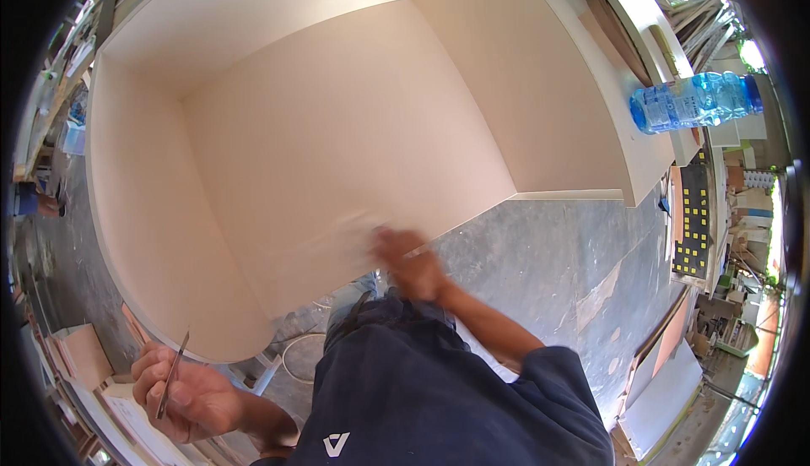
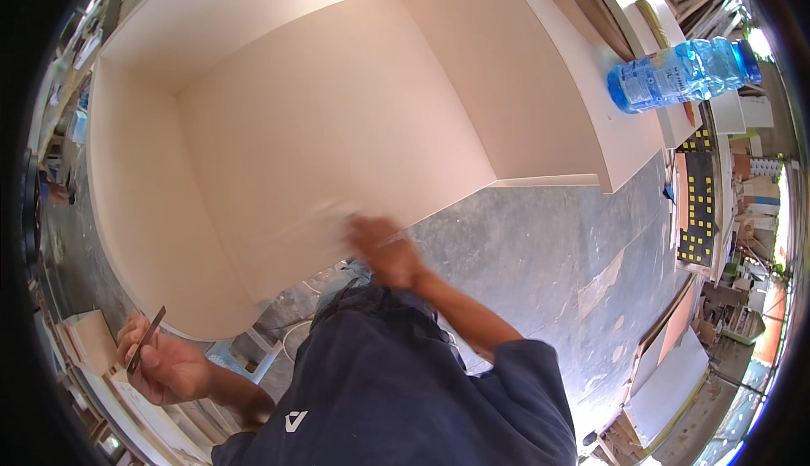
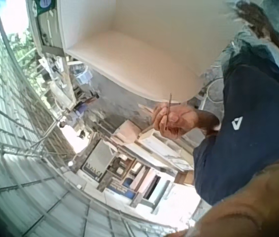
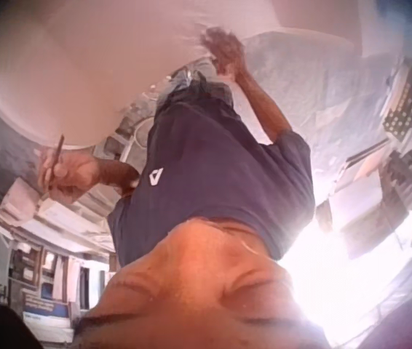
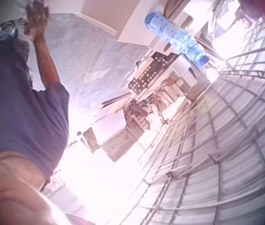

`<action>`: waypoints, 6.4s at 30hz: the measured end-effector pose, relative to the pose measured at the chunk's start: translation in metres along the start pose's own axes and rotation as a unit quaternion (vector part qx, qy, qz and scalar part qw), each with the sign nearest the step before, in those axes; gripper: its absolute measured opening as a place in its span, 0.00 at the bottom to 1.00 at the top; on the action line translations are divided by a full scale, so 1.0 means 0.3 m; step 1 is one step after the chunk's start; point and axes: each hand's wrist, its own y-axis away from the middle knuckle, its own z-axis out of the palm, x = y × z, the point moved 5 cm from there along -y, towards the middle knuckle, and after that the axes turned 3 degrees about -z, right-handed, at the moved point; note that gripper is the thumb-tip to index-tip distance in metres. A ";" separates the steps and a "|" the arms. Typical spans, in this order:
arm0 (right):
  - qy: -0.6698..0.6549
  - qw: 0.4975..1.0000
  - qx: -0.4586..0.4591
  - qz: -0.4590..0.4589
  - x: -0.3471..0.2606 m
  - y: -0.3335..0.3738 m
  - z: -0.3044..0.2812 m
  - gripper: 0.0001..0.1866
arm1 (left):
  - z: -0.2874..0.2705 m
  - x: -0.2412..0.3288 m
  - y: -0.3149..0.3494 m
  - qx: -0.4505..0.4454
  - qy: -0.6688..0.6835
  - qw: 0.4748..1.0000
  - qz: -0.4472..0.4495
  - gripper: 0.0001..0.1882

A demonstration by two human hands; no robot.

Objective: The person wipes the internal surfaces and edges of a wooden cabinet using a cloth dampened with liquid from a bottle.

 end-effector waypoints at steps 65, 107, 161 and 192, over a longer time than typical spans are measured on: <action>-0.431 0.861 0.128 0.238 0.183 -0.294 -0.457 0.24 | 0.684 -0.285 0.375 -0.215 0.129 0.887 -0.387 0.10; -0.771 0.394 0.449 0.220 0.295 -0.034 -0.544 0.24 | 1.610 0.799 -0.318 -0.317 0.346 0.882 0.031 0.48; -0.830 0.410 0.256 0.277 0.384 -0.285 -0.296 0.27 | 1.017 0.020 -0.023 -0.637 -0.304 0.708 -0.008 0.22; -0.820 0.404 0.338 0.224 0.501 -0.250 -0.406 0.23 | 1.219 -0.018 0.122 -0.607 -0.075 0.786 -0.089 0.32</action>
